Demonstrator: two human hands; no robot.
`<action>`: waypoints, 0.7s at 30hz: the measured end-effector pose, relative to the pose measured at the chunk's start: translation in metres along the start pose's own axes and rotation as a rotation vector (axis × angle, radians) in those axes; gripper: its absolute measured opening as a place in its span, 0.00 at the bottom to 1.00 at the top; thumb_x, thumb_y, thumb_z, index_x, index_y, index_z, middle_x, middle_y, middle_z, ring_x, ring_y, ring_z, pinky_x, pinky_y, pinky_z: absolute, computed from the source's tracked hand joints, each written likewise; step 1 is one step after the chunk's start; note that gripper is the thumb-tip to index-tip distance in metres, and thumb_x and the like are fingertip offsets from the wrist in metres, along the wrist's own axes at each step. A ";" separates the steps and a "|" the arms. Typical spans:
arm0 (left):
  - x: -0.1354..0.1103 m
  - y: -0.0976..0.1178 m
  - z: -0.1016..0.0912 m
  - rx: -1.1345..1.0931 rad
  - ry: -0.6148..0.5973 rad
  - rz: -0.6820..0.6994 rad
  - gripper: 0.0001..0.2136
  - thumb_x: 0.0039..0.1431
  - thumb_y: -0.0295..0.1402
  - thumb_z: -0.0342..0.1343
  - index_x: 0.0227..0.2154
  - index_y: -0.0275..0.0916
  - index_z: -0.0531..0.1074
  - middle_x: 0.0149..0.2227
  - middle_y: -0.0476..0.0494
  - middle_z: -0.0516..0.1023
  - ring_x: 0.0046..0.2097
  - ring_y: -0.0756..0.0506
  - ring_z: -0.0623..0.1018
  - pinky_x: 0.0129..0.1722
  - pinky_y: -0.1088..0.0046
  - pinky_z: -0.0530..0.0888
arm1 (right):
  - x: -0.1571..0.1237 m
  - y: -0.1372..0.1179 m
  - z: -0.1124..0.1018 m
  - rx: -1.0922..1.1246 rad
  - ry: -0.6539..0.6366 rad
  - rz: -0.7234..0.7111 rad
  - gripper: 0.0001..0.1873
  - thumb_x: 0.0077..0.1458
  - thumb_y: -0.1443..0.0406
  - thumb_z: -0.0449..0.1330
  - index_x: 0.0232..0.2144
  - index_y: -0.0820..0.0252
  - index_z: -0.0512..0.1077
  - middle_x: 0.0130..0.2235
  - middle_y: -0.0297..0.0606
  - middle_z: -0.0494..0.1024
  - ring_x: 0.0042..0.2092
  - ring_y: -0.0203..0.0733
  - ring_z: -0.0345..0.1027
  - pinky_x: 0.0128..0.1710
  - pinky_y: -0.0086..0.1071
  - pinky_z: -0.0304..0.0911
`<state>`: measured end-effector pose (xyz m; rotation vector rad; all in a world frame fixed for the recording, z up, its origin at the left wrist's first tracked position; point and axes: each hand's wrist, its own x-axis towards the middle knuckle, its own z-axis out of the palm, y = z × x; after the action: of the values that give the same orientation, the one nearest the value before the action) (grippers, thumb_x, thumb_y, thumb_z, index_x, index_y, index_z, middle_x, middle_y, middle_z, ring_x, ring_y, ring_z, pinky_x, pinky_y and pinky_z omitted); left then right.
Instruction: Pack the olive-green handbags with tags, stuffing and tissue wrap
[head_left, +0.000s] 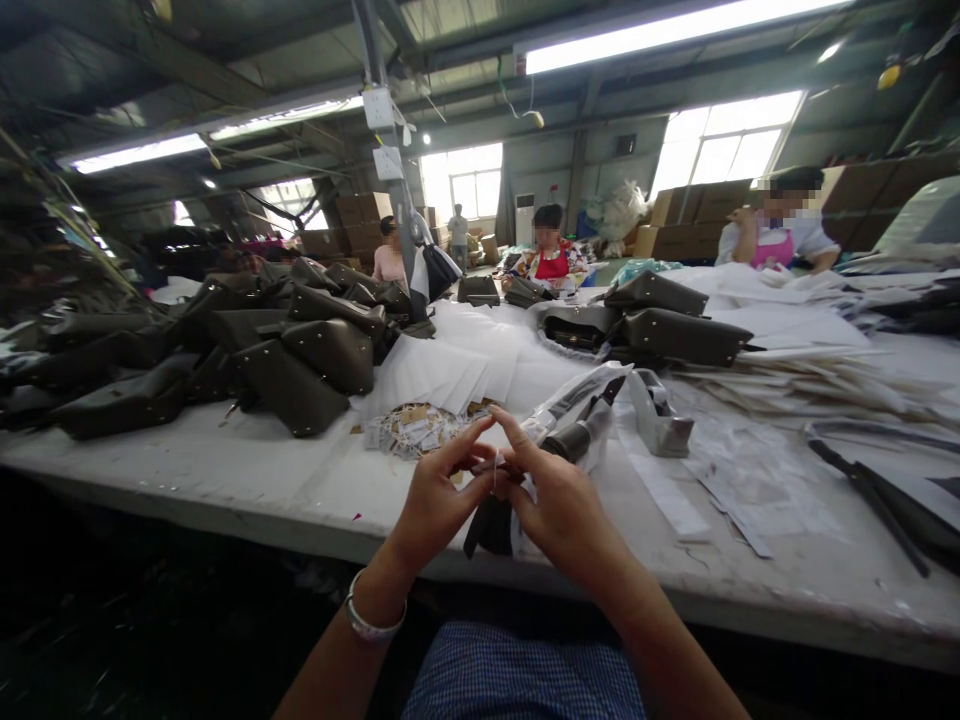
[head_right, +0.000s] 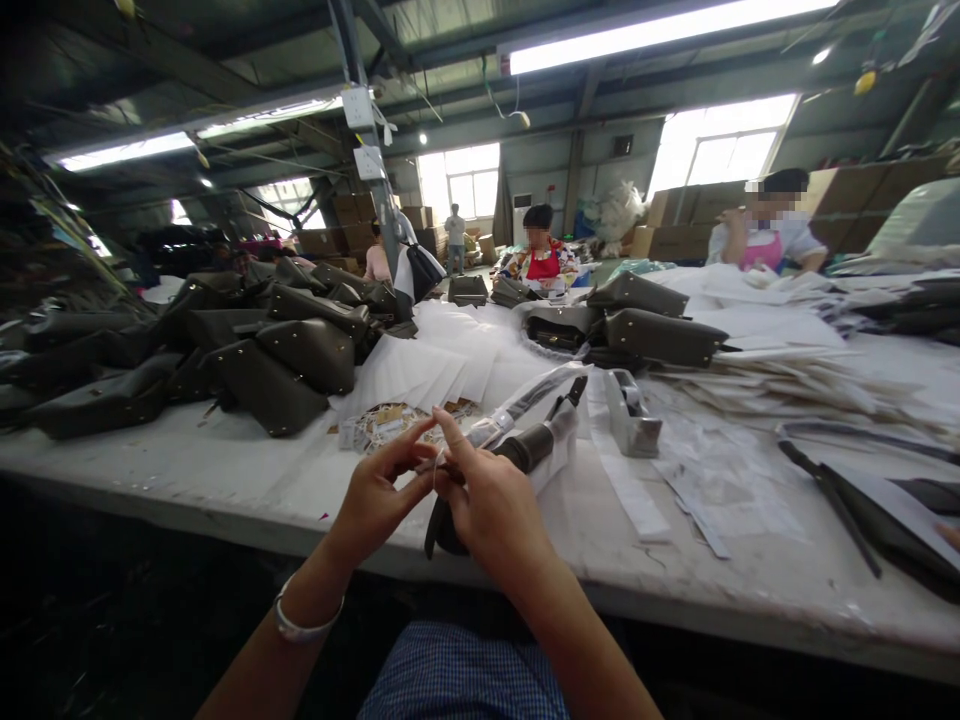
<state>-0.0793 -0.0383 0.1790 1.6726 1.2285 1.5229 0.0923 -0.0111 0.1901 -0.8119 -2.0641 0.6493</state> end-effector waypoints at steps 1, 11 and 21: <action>-0.002 0.001 -0.001 0.042 0.005 0.016 0.26 0.57 0.32 0.64 0.59 0.47 0.69 0.41 0.46 0.81 0.40 0.47 0.80 0.44 0.73 0.76 | -0.002 0.000 0.001 0.166 -0.011 0.042 0.41 0.58 0.69 0.59 0.69 0.45 0.51 0.48 0.36 0.81 0.48 0.47 0.75 0.51 0.42 0.68; -0.025 -0.012 0.029 0.111 0.234 0.073 0.25 0.56 0.35 0.66 0.57 0.46 0.70 0.34 0.50 0.79 0.34 0.50 0.78 0.40 0.74 0.76 | -0.016 0.004 0.027 1.224 0.300 0.520 0.41 0.50 0.57 0.71 0.63 0.58 0.62 0.47 0.43 0.82 0.53 0.47 0.74 0.58 0.41 0.64; -0.035 -0.024 0.029 -0.368 0.566 -0.195 0.25 0.52 0.39 0.68 0.53 0.43 0.72 0.35 0.51 0.74 0.40 0.50 0.78 0.43 0.74 0.76 | -0.021 0.008 0.024 0.314 0.465 0.117 0.15 0.58 0.61 0.65 0.49 0.52 0.76 0.37 0.34 0.83 0.49 0.48 0.75 0.65 0.51 0.51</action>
<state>-0.0553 -0.0549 0.1366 0.8854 1.2326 2.0200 0.0854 -0.0249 0.1612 -0.8127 -1.4626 0.7451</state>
